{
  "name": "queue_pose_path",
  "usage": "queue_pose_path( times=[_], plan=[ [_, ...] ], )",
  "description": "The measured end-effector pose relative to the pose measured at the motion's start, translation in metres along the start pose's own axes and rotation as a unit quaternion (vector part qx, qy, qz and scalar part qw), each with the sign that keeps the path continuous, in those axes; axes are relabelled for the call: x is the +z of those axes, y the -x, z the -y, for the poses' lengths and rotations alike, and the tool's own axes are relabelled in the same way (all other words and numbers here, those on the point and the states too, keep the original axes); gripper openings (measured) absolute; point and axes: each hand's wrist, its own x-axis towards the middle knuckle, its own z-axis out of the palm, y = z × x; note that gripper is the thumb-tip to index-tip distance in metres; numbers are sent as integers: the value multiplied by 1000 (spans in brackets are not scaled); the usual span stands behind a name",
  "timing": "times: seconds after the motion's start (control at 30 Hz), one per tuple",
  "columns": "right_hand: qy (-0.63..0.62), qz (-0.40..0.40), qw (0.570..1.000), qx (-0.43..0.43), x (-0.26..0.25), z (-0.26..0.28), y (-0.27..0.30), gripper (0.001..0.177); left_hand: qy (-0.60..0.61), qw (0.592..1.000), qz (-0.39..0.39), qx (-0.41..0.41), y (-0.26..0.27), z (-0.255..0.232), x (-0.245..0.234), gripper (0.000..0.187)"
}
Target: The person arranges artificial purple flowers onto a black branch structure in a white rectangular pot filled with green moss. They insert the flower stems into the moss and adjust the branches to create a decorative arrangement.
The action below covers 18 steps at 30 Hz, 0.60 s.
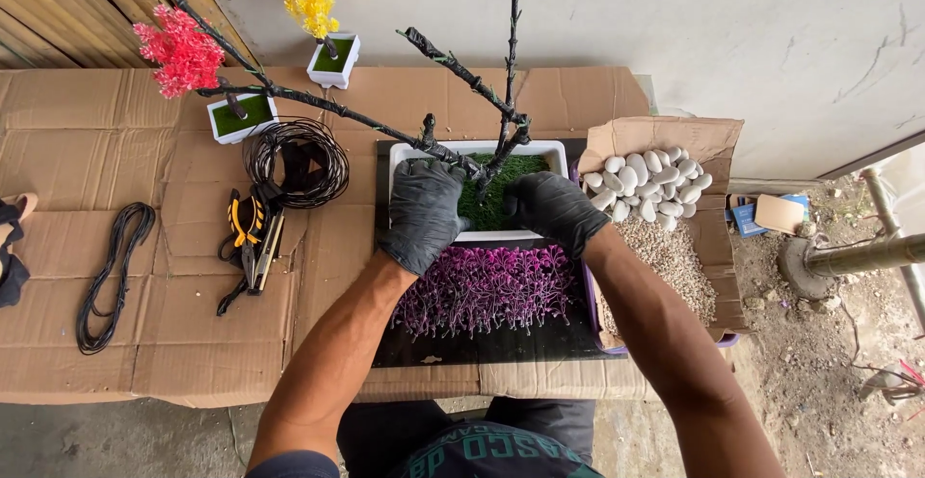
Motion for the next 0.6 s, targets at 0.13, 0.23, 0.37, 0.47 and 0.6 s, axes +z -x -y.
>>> queue_pose_path(
  times=[0.13,0.23,0.37,0.47,0.6],
  plan=[
    [-77,-52,996,1,3,12,9,23,1,1000,13,-14,-1,-2,14,76],
    [-87,-77,993,-27,8,13,13,28,25,999,16,-29,-1,0,18,79],
    [-3,-169,981,-91,-15,31,21,37,50,998,-24,-16,-4,0,17,66],
    [46,-172,979,-103,-19,45,8,49,69,997,-33,-2,-12,-3,24,61],
    [133,-132,979,-80,-32,73,12,55,43,999,-30,10,-15,-10,29,61]
  ],
)
